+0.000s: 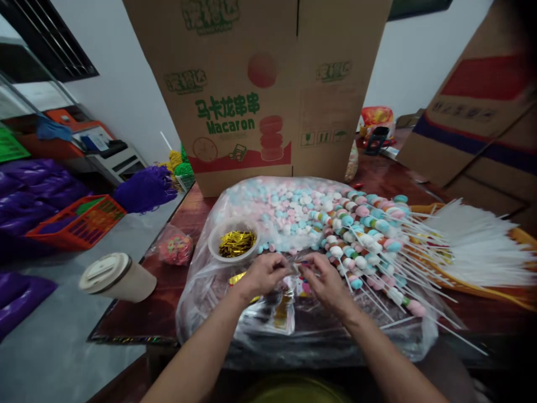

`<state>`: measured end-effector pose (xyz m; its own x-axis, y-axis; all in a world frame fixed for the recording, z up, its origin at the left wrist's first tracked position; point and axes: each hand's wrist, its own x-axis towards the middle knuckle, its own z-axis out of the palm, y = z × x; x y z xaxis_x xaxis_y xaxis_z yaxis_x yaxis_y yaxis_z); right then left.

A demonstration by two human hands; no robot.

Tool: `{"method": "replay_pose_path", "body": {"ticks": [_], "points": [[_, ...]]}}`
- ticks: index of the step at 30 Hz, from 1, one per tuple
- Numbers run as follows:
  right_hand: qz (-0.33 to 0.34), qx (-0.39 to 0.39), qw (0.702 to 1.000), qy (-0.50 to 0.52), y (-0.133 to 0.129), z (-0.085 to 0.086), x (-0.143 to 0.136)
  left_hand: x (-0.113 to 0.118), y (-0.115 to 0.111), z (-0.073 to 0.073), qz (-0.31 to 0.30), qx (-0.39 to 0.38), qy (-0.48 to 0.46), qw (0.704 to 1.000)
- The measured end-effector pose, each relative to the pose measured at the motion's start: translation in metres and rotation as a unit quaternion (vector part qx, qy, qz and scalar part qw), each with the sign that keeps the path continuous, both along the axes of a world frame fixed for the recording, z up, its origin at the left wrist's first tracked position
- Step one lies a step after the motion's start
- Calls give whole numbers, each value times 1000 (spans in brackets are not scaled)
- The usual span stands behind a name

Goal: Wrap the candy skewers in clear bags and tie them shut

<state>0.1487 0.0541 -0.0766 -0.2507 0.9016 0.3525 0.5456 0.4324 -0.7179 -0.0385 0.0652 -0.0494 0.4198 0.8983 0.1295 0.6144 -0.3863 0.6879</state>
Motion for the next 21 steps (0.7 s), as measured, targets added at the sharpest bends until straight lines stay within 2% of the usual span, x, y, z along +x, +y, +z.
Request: {"method": "replay_pose_path", "body": {"ticks": [2, 4, 6, 8, 10, 12, 14, 16, 18, 21], "points": [[41, -4, 999, 7, -14, 16, 3, 1, -9, 18, -72, -9, 8, 997], [57, 2, 998, 10, -27, 25, 2, 2, -22, 28, -105, -16, 16, 994], [37, 13, 999, 6, -35, 25, 1, 8, -36, 28, -59, -40, -9, 997], [12, 22, 1000, -5, -38, 22, 1, 17, -47, 21, 33, -106, -86, 990], [8, 27, 999, -18, -38, 19, 1, 26, -55, 12, 93, -196, -185, 958], [0, 34, 999, -30, -38, 18, 0, 30, -59, 6, 109, -240, -248, 932], [-18, 36, 998, -41, -37, 20, -1, 28, -60, 6, 101, -207, -244, 942], [-41, 35, 997, -58, -33, 27, 0, 22, -61, 9, 86, -114, -184, 972], [-70, 38, 994, -74, -21, 40, 6, 14, -62, 12, 78, -14, -116, 990], [-163, 56, 976, -132, 12, 66, 27, 3, -64, 15, 112, 87, -86, 986]]}}
